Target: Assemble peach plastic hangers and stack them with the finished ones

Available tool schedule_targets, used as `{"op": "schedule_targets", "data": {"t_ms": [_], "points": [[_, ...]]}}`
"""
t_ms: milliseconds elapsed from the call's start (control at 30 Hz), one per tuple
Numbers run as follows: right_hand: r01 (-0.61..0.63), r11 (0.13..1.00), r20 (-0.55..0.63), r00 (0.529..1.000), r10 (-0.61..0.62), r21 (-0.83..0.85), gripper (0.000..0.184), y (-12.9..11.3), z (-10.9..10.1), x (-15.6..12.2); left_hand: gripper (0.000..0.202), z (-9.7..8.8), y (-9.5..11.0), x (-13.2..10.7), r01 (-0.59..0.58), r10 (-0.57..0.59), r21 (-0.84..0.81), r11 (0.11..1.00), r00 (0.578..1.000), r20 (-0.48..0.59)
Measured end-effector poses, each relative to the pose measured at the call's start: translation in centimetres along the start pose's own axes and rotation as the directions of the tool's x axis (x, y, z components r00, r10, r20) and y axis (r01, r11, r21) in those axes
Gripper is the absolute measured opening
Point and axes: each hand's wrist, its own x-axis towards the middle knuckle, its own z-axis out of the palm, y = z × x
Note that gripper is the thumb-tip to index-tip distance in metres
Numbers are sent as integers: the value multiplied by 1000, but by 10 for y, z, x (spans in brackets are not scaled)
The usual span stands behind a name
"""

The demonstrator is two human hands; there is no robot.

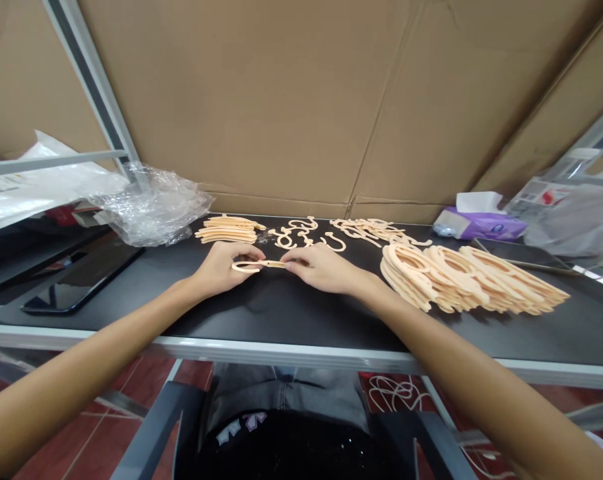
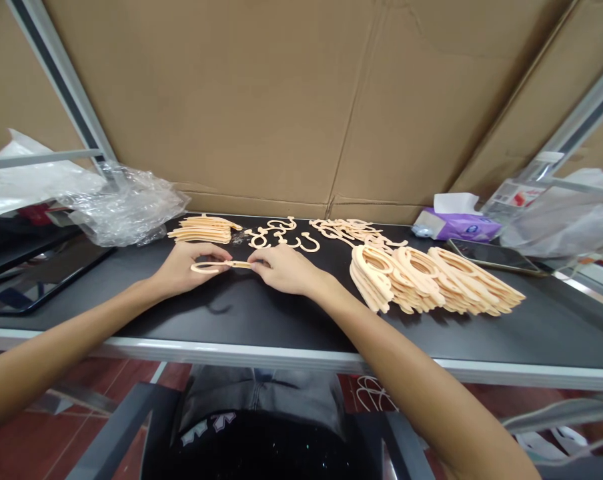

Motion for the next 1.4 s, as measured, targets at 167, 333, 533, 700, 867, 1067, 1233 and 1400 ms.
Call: {"op": "schedule_targets", "data": {"t_ms": [167,333,533,700,867,1067,1233,1400], "points": [[33,987,25,999,-29,-160,29,-1,1,-2,20,2,-1,-2,-110,109,88,990,994,16],[70,959,70,996,-53,-274,26,-10,1,-4,19,4,-1,-2,-245,240,111,963,969,51],[33,942,83,997,-5,-335,30,-14,6,-4,21,5,1,-3,-290,282,153,945,957,74],[41,905,61,998,-17,-424,31,-15,7,-4,23,5,1,-3,-310,301,179,934,950,81],[-3,891,32,999,20,-455,29,-21,6,-4,25,5,1,-3,-260,254,224,939,966,56],[-26,888,20,999,40,-459,31,-25,8,-4,22,7,-3,-4,-222,226,222,950,974,7],[-40,898,11,999,50,-437,31,-25,7,-4,22,9,-7,-4,-271,283,244,931,959,-11],[-46,906,-2,999,49,-421,33,-24,7,-3,23,9,-10,-4,-328,347,256,909,937,-32]]}}
